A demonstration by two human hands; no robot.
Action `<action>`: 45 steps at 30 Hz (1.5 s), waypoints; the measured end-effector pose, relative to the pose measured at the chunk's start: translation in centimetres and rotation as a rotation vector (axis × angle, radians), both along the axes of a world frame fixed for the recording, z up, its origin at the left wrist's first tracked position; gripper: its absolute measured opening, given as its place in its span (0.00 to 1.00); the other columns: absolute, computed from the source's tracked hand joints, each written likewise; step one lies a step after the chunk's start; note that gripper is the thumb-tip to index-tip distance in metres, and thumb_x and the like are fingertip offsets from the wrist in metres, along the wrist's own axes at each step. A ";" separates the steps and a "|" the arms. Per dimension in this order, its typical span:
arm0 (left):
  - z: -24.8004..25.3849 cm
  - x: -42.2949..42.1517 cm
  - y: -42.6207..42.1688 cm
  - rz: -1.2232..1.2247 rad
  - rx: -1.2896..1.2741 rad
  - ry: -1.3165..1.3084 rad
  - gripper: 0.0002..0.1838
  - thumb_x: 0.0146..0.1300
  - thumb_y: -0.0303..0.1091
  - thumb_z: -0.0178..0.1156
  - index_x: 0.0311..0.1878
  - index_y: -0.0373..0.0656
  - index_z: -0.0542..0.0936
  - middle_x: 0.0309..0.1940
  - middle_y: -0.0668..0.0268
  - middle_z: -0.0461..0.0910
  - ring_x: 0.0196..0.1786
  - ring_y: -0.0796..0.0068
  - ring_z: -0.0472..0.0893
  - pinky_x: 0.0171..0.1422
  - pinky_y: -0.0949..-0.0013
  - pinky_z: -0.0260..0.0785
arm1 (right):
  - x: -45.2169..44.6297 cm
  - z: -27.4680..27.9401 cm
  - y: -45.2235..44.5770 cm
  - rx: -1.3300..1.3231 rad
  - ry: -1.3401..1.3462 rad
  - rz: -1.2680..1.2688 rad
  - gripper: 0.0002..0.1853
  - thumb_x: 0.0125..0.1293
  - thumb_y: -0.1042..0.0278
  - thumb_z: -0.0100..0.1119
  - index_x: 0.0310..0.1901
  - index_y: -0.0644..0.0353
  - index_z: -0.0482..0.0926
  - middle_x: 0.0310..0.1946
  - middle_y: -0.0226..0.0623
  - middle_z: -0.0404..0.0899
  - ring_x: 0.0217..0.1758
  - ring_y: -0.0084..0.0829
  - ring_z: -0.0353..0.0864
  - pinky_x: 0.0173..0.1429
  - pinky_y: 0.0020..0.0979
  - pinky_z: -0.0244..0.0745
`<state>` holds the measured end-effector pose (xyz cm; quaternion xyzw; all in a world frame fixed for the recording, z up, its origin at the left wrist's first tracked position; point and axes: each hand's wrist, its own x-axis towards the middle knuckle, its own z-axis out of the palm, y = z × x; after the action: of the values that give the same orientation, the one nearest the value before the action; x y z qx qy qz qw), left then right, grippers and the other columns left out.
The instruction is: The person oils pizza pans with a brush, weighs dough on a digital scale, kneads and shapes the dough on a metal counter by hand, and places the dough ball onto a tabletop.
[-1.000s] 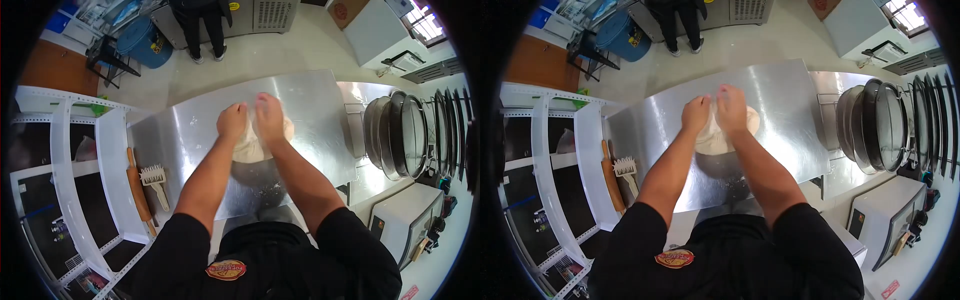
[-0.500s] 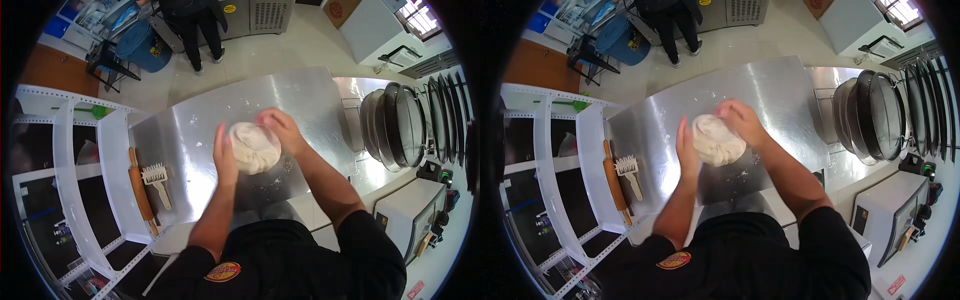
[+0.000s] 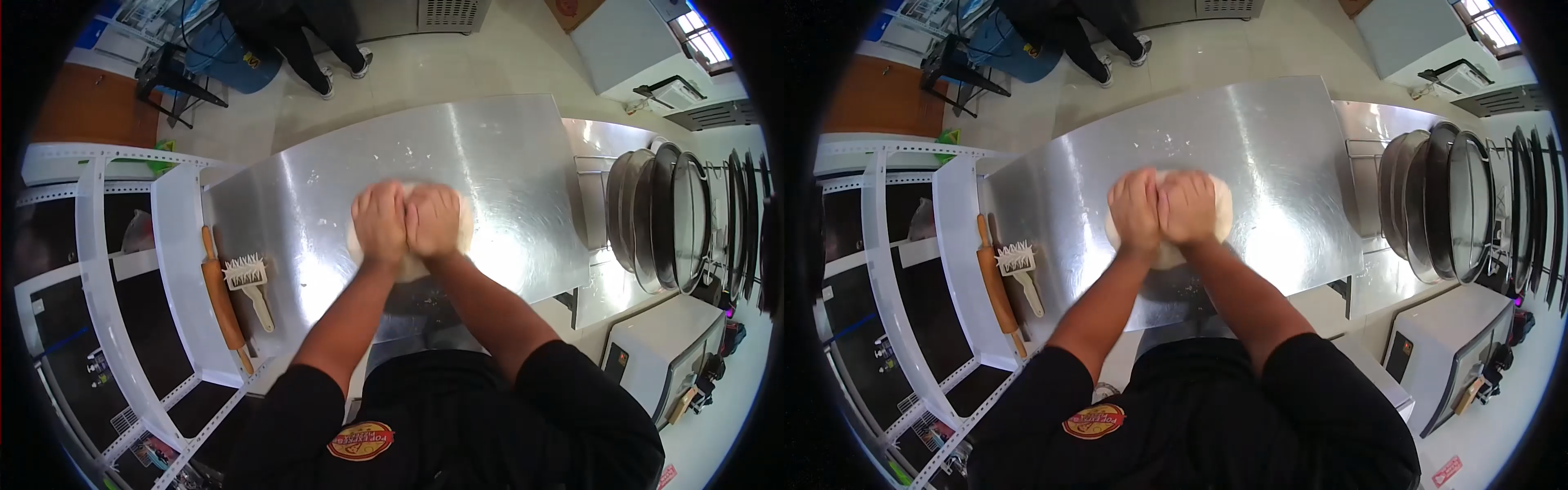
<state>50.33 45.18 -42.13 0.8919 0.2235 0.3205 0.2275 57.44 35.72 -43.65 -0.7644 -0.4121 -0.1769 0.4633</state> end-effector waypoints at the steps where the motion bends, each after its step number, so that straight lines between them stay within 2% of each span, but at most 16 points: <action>1: -0.6 1.5 1.1 0.052 -0.001 0.054 0.08 0.75 0.33 0.58 0.51 0.45 0.83 0.46 0.56 0.86 0.53 0.49 0.83 0.61 0.47 0.71 | 1.2 -0.2 1.3 -0.036 0.020 -0.043 0.05 0.65 0.67 0.62 0.35 0.57 0.81 0.43 0.44 0.83 0.47 0.51 0.81 0.58 0.51 0.72; 7: 0.7 3.3 2.8 0.173 -0.078 0.328 0.10 0.78 0.34 0.56 0.48 0.43 0.86 0.42 0.56 0.87 0.48 0.48 0.84 0.56 0.47 0.74 | 2.6 3.1 3.2 -0.202 -0.006 -0.325 0.07 0.70 0.67 0.59 0.35 0.59 0.80 0.43 0.45 0.82 0.47 0.52 0.80 0.55 0.51 0.71; 9: 0.7 -0.1 2.3 -0.085 -0.137 0.119 0.14 0.80 0.36 0.56 0.42 0.38 0.86 0.39 0.56 0.87 0.43 0.50 0.84 0.51 0.52 0.75 | 1.5 4.8 -1.1 -0.398 0.316 0.064 0.08 0.73 0.66 0.59 0.37 0.59 0.82 0.45 0.46 0.82 0.49 0.52 0.79 0.56 0.48 0.72; 11: 5.1 -6.5 -0.4 -0.052 -0.602 0.164 0.18 0.82 0.38 0.54 0.38 0.35 0.85 0.39 0.56 0.87 0.44 0.58 0.85 0.53 0.56 0.75 | -0.1 9.5 -8.3 -0.472 0.427 0.324 0.10 0.75 0.65 0.58 0.37 0.60 0.83 0.46 0.48 0.82 0.51 0.49 0.79 0.59 0.45 0.73; 14: 3.6 -13.3 -4.2 0.074 -0.438 0.021 0.18 0.84 0.40 0.52 0.51 0.35 0.84 0.49 0.54 0.87 0.52 0.62 0.83 0.60 0.59 0.74 | -2.7 6.2 -14.3 -0.178 0.328 0.133 0.12 0.80 0.62 0.55 0.49 0.60 0.84 0.50 0.47 0.82 0.52 0.44 0.80 0.63 0.43 0.73; 17: 0.7 -15.7 -7.5 0.410 -1.161 -0.245 0.24 0.85 0.46 0.49 0.68 0.36 0.77 0.62 0.53 0.82 0.62 0.59 0.81 0.70 0.58 0.73 | -6.2 2.1 -14.8 0.295 1.364 0.065 0.22 0.85 0.52 0.49 0.66 0.61 0.78 0.62 0.48 0.80 0.62 0.42 0.80 0.71 0.44 0.72; 18: 0.2 -15.9 -8.1 0.408 -1.159 -0.254 0.24 0.85 0.46 0.49 0.68 0.36 0.77 0.62 0.53 0.82 0.62 0.59 0.81 0.70 0.58 0.73 | -6.7 1.2 -14.7 0.295 1.358 0.070 0.22 0.85 0.52 0.49 0.66 0.61 0.78 0.62 0.48 0.80 0.62 0.42 0.80 0.71 0.44 0.72; 21: 0.6 -16.5 -9.2 0.219 -1.754 -0.532 0.28 0.86 0.49 0.45 0.78 0.41 0.69 0.74 0.56 0.73 0.71 0.55 0.77 0.77 0.52 0.69 | -8.8 0.3 -14.1 0.605 1.858 0.178 0.33 0.87 0.43 0.40 0.78 0.61 0.66 0.74 0.47 0.73 0.73 0.44 0.75 0.80 0.46 0.68; 25: 2.9 -15.9 -7.7 0.099 -2.221 -0.538 0.28 0.87 0.50 0.43 0.77 0.41 0.70 0.72 0.55 0.76 0.73 0.54 0.77 0.78 0.52 0.70 | -8.3 0.3 -11.9 0.583 2.229 0.453 0.36 0.86 0.39 0.36 0.77 0.62 0.68 0.76 0.50 0.71 0.76 0.46 0.74 0.81 0.49 0.67; 29: 5.8 -14.4 -6.1 -0.137 -2.256 -0.546 0.28 0.87 0.51 0.41 0.78 0.45 0.71 0.72 0.55 0.77 0.73 0.55 0.77 0.77 0.53 0.70 | -4.9 4.7 -9.3 0.552 2.254 0.736 0.33 0.86 0.41 0.39 0.73 0.62 0.73 0.70 0.48 0.78 0.72 0.46 0.78 0.78 0.49 0.71; 34: -0.1 -13.8 -2.8 0.131 -1.616 -0.303 0.26 0.86 0.47 0.45 0.76 0.42 0.73 0.73 0.52 0.77 0.74 0.53 0.76 0.79 0.54 0.68 | 0.4 2.8 -6.6 0.063 1.839 0.328 0.27 0.83 0.47 0.50 0.69 0.60 0.78 0.62 0.49 0.84 0.68 0.45 0.82 0.73 0.47 0.75; 36: -0.7 -15.3 -1.0 0.168 -0.695 0.161 0.24 0.84 0.39 0.50 0.74 0.35 0.75 0.72 0.48 0.77 0.75 0.52 0.76 0.79 0.56 0.66 | 5.6 -0.2 -7.2 -0.373 0.747 0.059 0.20 0.74 0.58 0.62 0.59 0.63 0.82 0.49 0.49 0.88 0.57 0.54 0.85 0.65 0.46 0.79; 38: 0.9 -14.3 -2.0 0.149 -0.571 0.180 0.23 0.83 0.37 0.51 0.73 0.33 0.74 0.71 0.47 0.77 0.74 0.52 0.76 0.79 0.57 0.66 | 12.9 -3.3 -6.2 -0.385 0.293 -0.042 0.28 0.70 0.56 0.65 0.68 0.57 0.78 0.58 0.52 0.85 0.62 0.51 0.83 0.69 0.47 0.77; 40: 2.9 -14.7 -4.5 0.125 -0.359 0.270 0.23 0.81 0.32 0.53 0.72 0.30 0.74 0.70 0.46 0.79 0.73 0.51 0.77 0.79 0.57 0.66 | 19.0 -0.7 -5.2 -0.561 0.122 -0.128 0.29 0.70 0.54 0.65 0.69 0.56 0.78 0.64 0.50 0.82 0.66 0.53 0.79 0.72 0.48 0.74; 42: 0.1 -15.0 -6.3 0.212 -0.413 0.161 0.22 0.82 0.32 0.52 0.73 0.31 0.74 0.69 0.46 0.79 0.73 0.51 0.77 0.79 0.57 0.66 | 24.6 -1.1 -4.4 -0.673 -0.057 -0.216 0.29 0.73 0.46 0.61 0.67 0.56 0.79 0.68 0.47 0.79 0.72 0.49 0.75 0.76 0.50 0.69; 45: -3.4 -14.4 -6.4 0.356 -0.465 -0.071 0.22 0.83 0.33 0.50 0.73 0.32 0.74 0.68 0.48 0.80 0.72 0.51 0.77 0.79 0.56 0.66 | 29.2 -1.6 -3.3 -0.889 -0.016 -0.220 0.30 0.75 0.38 0.55 0.64 0.56 0.80 0.67 0.45 0.78 0.74 0.46 0.72 0.78 0.52 0.65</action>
<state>35.91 38.75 -45.55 0.7508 0.4360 0.3265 0.3736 86.62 32.43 -45.26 -0.9268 -0.3679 -0.0367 0.0656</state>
